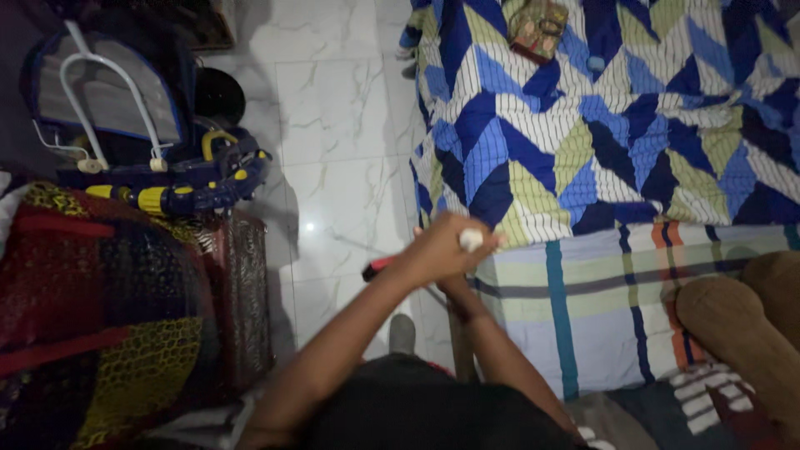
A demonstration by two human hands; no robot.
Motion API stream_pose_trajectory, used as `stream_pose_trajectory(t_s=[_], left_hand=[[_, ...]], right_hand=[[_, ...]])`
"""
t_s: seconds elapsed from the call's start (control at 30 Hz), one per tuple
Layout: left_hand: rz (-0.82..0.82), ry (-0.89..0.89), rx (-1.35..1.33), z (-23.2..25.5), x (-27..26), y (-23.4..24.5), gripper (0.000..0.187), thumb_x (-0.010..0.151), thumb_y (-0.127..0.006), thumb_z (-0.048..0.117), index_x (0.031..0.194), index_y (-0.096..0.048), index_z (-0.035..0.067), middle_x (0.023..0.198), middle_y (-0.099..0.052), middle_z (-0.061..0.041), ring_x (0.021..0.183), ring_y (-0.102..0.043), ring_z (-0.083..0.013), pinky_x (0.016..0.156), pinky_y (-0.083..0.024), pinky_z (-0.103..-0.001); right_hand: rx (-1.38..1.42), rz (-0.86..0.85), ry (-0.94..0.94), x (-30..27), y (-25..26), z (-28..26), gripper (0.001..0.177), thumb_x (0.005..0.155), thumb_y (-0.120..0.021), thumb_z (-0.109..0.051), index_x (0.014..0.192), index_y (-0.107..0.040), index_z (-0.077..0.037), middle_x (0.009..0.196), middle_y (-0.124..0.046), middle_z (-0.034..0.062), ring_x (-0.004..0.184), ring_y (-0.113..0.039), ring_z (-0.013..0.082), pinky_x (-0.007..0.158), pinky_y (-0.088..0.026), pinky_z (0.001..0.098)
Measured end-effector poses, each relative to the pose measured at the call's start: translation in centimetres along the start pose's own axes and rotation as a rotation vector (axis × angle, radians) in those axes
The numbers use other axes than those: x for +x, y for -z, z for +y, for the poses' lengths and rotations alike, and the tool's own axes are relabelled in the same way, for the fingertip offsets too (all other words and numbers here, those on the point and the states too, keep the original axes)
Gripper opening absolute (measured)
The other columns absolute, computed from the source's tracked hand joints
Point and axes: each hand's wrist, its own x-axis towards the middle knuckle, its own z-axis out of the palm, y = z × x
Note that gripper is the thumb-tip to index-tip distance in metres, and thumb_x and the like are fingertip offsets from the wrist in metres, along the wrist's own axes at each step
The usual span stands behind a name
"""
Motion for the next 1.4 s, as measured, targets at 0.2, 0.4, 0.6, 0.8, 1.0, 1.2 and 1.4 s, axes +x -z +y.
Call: stream_pose_trajectory(t_s=[0.2,0.4,0.6,0.8,1.0,1.2,1.4], left_hand=[[0.103,-0.150,0.276,-3.3,-0.2,-2.1,0.045,0.100,-0.068,0.035,0.068,-0.062,0.004,0.060,-0.059,-0.011,0.057,-0.057,-0.0264,0.067,-0.043,-0.043],[0.294,-0.047,0.264,1.3,1.0,-0.6,0.052,0.095,-0.072,0.038,0.061,-0.055,0.003,0.053,-0.052,-0.011,0.048,-0.050,-0.0232,0.051,-0.038,-0.039],[0.091,-0.098,-0.009,4.1,-0.1,4.4,0.058,0.099,-0.073,0.035,0.056,-0.051,0.003,0.049,-0.042,-0.001,0.048,-0.039,-0.0063,0.045,-0.032,-0.030],[0.222,0.068,-0.345,4.4,-2.8,6.7,0.055,0.101,-0.067,0.033,0.056,-0.055,0.003,0.048,-0.052,0.002,0.043,-0.049,-0.0065,0.042,-0.037,-0.027],[0.206,0.054,-0.543,3.8,-4.3,8.9,0.059,0.106,-0.063,0.029,0.055,-0.045,0.006,0.049,-0.043,0.001,0.041,-0.041,-0.0083,0.042,-0.037,-0.029],[-0.201,0.046,-0.558,2.8,-6.4,5.8,0.056,0.106,-0.065,0.025,0.056,-0.049,0.005,0.051,-0.047,-0.002,0.044,-0.046,-0.0096,0.049,-0.045,-0.029],[-0.962,-0.072,-0.422,0.8,-5.6,1.9,0.049,0.101,-0.066,0.026,0.059,-0.056,0.003,0.054,-0.057,0.000,0.048,-0.055,-0.0076,0.048,-0.042,-0.026]], right_hand=[[0.772,-0.185,-0.177,4.1,2.0,3.5,0.041,0.114,-0.048,-0.036,0.117,-0.058,0.005,0.111,-0.057,0.0081,0.111,-0.060,0.0203,0.105,-0.049,0.0413],[0.580,-0.239,-0.159,6.1,-0.6,-5.4,0.042,0.096,-0.056,-0.040,0.113,-0.058,-0.002,0.105,-0.061,0.0090,0.102,-0.060,0.0188,0.093,-0.049,0.0363],[-0.243,-0.274,0.118,4.2,-2.0,-8.3,0.036,0.095,-0.066,-0.028,0.113,-0.060,0.003,0.103,-0.064,0.0110,0.098,-0.058,0.0187,0.085,-0.048,0.0353],[-0.445,-0.189,-0.119,1.0,-4.8,-8.7,0.031,0.087,-0.079,-0.024,0.101,-0.068,0.001,0.089,-0.068,0.0079,0.084,-0.058,0.0151,0.074,-0.049,0.0326],[-0.549,0.142,-0.422,-5.7,-7.8,-2.5,0.045,0.084,-0.089,-0.030,0.075,-0.062,0.004,0.068,-0.056,0.0118,0.067,-0.049,0.0151,0.061,-0.045,0.0375],[-0.461,0.643,-0.422,-14.6,-9.3,6.2,0.030,0.084,-0.080,-0.025,0.073,-0.067,0.000,0.063,-0.066,0.0148,0.059,-0.056,0.0151,0.056,-0.047,0.0383],[-0.602,0.807,-0.524,-22.8,-8.7,10.3,0.022,0.082,-0.073,-0.014,0.073,-0.067,0.005,0.069,-0.065,0.0259,0.059,-0.065,0.0304,0.058,-0.049,0.0439]])
